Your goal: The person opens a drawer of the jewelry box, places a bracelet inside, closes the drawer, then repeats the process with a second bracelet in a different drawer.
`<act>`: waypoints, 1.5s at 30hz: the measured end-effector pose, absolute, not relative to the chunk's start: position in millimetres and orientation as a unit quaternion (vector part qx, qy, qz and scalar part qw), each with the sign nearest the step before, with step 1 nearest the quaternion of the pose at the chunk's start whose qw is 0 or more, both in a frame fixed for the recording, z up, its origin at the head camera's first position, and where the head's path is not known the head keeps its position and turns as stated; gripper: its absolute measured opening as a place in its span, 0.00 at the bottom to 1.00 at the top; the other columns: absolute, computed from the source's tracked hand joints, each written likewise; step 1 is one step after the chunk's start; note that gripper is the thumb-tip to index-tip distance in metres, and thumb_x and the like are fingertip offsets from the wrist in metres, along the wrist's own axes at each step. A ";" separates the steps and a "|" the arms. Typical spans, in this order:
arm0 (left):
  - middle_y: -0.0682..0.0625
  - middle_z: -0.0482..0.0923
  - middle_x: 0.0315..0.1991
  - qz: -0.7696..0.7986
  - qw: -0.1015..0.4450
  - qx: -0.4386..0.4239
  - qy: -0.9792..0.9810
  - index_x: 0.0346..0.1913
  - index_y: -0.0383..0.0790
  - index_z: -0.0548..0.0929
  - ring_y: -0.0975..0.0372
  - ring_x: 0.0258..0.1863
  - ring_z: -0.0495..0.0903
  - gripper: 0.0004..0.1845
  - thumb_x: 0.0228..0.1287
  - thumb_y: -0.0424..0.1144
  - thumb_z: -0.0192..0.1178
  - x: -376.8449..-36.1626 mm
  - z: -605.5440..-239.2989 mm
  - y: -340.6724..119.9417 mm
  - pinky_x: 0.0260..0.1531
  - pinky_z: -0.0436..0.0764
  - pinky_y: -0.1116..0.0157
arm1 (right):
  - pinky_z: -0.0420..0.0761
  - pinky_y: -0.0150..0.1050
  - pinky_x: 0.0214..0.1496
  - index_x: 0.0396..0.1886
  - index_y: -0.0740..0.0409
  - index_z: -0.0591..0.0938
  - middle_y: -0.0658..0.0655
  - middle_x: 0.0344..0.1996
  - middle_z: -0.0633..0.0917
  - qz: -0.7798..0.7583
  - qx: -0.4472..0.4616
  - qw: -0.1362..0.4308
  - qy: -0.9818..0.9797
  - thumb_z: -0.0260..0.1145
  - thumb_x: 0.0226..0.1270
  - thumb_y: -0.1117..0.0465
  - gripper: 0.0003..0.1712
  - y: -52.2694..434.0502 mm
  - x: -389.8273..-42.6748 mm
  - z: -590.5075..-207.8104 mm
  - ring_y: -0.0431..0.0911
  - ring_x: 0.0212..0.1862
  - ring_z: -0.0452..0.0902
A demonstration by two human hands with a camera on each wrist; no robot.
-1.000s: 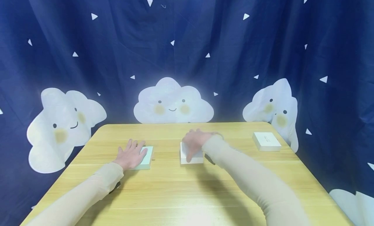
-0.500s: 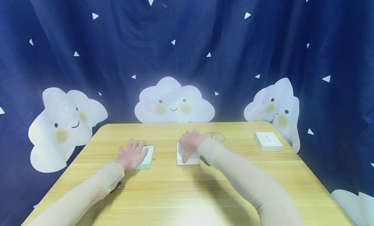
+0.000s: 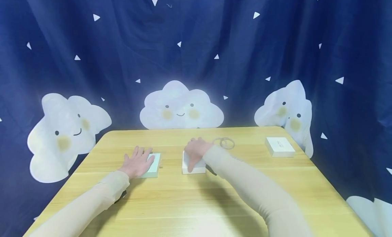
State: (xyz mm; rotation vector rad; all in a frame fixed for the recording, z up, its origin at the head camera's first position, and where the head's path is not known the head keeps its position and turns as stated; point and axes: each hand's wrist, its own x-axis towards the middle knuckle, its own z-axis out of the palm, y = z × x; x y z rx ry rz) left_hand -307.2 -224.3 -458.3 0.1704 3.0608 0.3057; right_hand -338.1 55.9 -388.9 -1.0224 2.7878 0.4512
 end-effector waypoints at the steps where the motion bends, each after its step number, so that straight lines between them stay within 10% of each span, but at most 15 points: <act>1: 0.33 0.51 0.79 0.099 0.032 0.055 0.993 0.80 0.49 0.57 0.37 0.80 0.38 0.35 0.78 0.62 0.30 -307.1 -458.1 -224.2 0.64 0.40 0.22 | 0.74 0.49 0.61 0.57 0.44 0.82 0.46 0.46 0.83 0.149 -0.339 0.068 0.926 0.77 0.38 0.28 0.45 55.9 -337.9 -389.0 0.44 0.53 0.73; 45: 0.36 0.57 0.78 0.113 -0.004 0.098 0.989 0.79 0.44 0.59 0.42 0.80 0.46 0.37 0.77 0.61 0.38 -310.0 -439.1 -211.8 0.67 0.48 0.27 | 0.69 0.61 0.68 0.73 0.51 0.72 0.54 0.69 0.76 0.065 -0.320 0.065 0.943 0.70 0.49 0.23 0.57 107.4 -324.4 -377.8 0.53 0.69 0.68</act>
